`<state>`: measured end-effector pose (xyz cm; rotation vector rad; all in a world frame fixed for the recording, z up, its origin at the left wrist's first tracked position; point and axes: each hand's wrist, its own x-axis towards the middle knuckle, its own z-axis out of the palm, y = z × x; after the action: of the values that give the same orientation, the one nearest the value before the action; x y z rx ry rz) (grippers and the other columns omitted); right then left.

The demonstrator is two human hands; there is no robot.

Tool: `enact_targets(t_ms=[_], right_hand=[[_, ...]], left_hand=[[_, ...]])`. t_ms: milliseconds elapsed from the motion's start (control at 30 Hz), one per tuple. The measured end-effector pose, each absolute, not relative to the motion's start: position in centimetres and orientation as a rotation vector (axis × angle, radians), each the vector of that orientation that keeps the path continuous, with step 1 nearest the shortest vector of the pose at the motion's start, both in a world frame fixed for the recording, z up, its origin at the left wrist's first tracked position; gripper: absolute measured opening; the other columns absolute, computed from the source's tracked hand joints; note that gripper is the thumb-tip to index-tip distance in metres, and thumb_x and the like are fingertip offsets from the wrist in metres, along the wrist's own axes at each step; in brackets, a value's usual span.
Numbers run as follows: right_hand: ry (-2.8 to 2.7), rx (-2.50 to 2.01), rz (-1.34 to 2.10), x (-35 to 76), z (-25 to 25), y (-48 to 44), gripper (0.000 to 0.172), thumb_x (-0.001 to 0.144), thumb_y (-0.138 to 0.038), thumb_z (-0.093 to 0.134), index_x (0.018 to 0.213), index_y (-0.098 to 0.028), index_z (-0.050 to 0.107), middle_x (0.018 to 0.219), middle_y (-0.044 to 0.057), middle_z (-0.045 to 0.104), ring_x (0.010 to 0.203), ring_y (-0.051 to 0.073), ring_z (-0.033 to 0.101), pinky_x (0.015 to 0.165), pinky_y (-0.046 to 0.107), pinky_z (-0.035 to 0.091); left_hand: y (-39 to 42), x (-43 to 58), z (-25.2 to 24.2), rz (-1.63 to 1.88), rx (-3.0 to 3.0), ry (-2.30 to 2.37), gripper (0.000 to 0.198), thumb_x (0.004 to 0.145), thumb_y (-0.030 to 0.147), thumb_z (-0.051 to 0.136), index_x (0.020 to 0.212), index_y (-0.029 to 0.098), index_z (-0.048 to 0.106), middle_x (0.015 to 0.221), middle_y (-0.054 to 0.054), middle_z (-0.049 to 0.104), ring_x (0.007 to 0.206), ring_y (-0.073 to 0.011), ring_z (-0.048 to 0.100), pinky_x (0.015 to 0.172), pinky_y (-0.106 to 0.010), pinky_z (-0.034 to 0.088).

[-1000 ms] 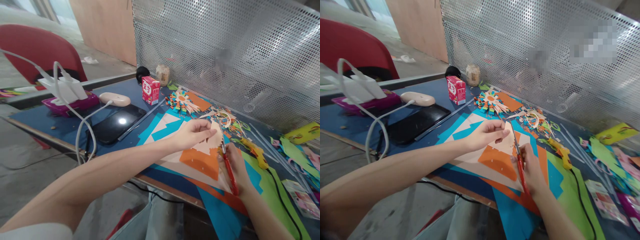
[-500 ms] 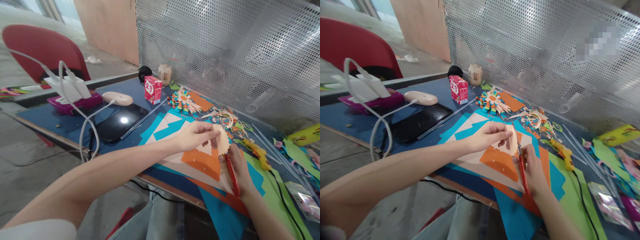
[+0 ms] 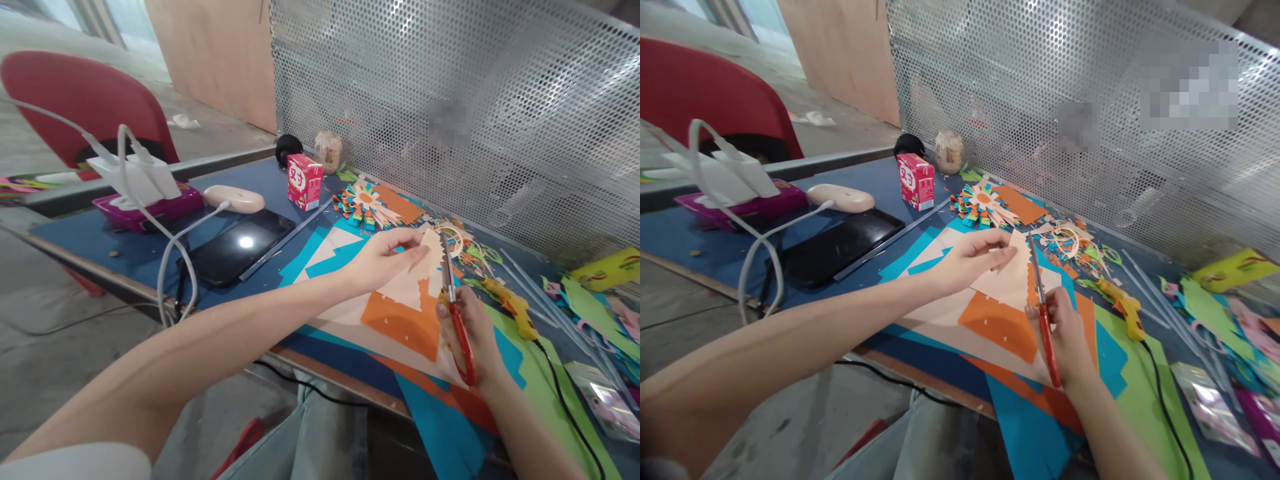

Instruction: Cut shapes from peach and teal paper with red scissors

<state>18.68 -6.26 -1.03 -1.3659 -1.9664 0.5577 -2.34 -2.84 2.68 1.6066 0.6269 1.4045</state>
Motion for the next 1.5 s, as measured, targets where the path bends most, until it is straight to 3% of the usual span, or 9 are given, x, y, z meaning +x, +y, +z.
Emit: enact_targets(t_ms=[233, 333, 433, 567, 733, 867, 967, 1100, 1500], right_hand=[[-1.946, -1.364, 0.601, 18.5, -0.7, -6.4, 0.025, 0.086, -0.047, 0.055, 0.083, -0.025, 0.042, 0.057, -0.008, 0.047, 0.042, 0.011, 0.047, 0.040, 0.023, 0.037], [-1.926, -1.362, 0.616, 18.4, -0.8, -6.3, 0.025, 0.084, -0.046, 0.057, 0.081, -0.026, 0.042, 0.056, -0.008, 0.045, 0.041, 0.011, 0.044, 0.039, 0.023, 0.037], [-1.889, -1.347, 0.617, 18.2, -0.9, -6.2, 0.028, 0.081, -0.047, 0.058, 0.078, -0.026, 0.040, 0.056, -0.008, 0.045, 0.040, 0.011, 0.044, 0.037, 0.023, 0.037], [-1.873, -1.336, 0.669, 18.3, -1.0, -6.1, 0.029, 0.080, -0.046, 0.060, 0.078, -0.026, 0.040, 0.059, -0.007, 0.046, 0.041, 0.010, 0.044, 0.038, 0.022, 0.037], [-1.900, -1.340, 0.688, 18.4, -0.7, -6.2, 0.029, 0.081, -0.047, 0.060, 0.080, -0.025, 0.041, 0.065, -0.005, 0.053, 0.045, 0.010, 0.049, 0.039, 0.022, 0.037], [-1.941, -1.340, 0.643, 18.2, -0.3, -6.4, 0.029, 0.081, -0.048, 0.060, 0.080, -0.025, 0.043, 0.063, -0.005, 0.055, 0.046, 0.011, 0.050, 0.041, 0.023, 0.039], [-1.937, -1.355, 0.633, 18.1, -0.1, -6.5, 0.030, 0.081, -0.049, 0.059, 0.079, -0.024, 0.043, 0.063, -0.005, 0.056, 0.042, 0.010, 0.047, 0.040, 0.024, 0.039], [-1.973, -1.353, 0.573, 18.0, 0.1, -6.7, 0.027, 0.081, -0.046, 0.059, 0.078, -0.024, 0.043, 0.062, -0.005, 0.056, 0.041, 0.010, 0.046, 0.039, 0.024, 0.038], [-1.995, -1.303, 0.591, 18.3, -0.3, -6.3, 0.026, 0.082, -0.046, 0.058, 0.080, -0.024, 0.044, 0.066, -0.003, 0.055, 0.050, 0.012, 0.051, 0.040, 0.022, 0.040]], left_hand=[[-2.2, -2.2, 2.7, 1.478, 1.514, 0.634, 0.022, 0.094, 0.016, 0.041, 0.072, 0.019, 0.044, 0.060, 0.004, 0.045, 0.054, -0.0075, 0.044, 0.056, -0.022, 0.039], [-2.1, -2.0, 2.5, 1.509, 1.470, 0.608, 0.007, 0.091, 0.015, 0.049, 0.085, 0.017, 0.047, 0.061, 0.006, 0.046, 0.054, -0.0066, 0.044, 0.055, -0.022, 0.036], [-2.0, -2.1, 2.4, 1.574, 1.431, 0.623, 0.011, 0.087, 0.014, 0.055, 0.092, 0.018, 0.046, 0.061, 0.006, 0.047, 0.055, -0.0070, 0.044, 0.055, -0.022, 0.035], [-1.8, -2.5, 2.5, 1.642, 1.477, 0.700, 0.002, 0.086, 0.016, 0.055, 0.088, 0.017, 0.055, 0.063, 0.004, 0.049, 0.060, -0.0075, 0.046, 0.057, -0.022, 0.037], [-1.9, -2.8, 2.6, 1.687, 1.559, 0.720, 0.015, 0.084, 0.018, 0.056, 0.096, 0.017, 0.064, 0.082, -0.002, 0.064, 0.069, -0.0086, 0.053, 0.064, -0.022, 0.042], [-2.1, -2.8, 2.8, 1.703, 1.545, 0.757, 0.006, 0.081, 0.019, 0.061, 0.087, 0.017, 0.063, 0.071, 0.000, 0.062, 0.063, -0.0085, 0.053, 0.059, -0.022, 0.042], [-2.2, -2.8, 2.9, 1.709, 1.558, 0.806, 0.005, 0.080, 0.021, 0.062, 0.079, 0.016, 0.063, 0.079, -0.003, 0.067, 0.063, -0.0080, 0.051, 0.054, -0.021, 0.038], [-2.4, -2.8, 3.0, 1.712, 1.594, 0.840, 0.007, 0.078, 0.023, 0.064, 0.079, 0.016, 0.066, 0.083, -0.004, 0.069, 0.062, -0.0083, 0.049, 0.052, -0.022, 0.034], [-2.0, -2.8, 2.6, 1.764, 1.568, 0.789, 0.011, 0.077, 0.025, 0.063, 0.081, 0.016, 0.069, 0.080, -0.005, 0.071, 0.072, -0.0118, 0.059, 0.056, -0.022, 0.041]])
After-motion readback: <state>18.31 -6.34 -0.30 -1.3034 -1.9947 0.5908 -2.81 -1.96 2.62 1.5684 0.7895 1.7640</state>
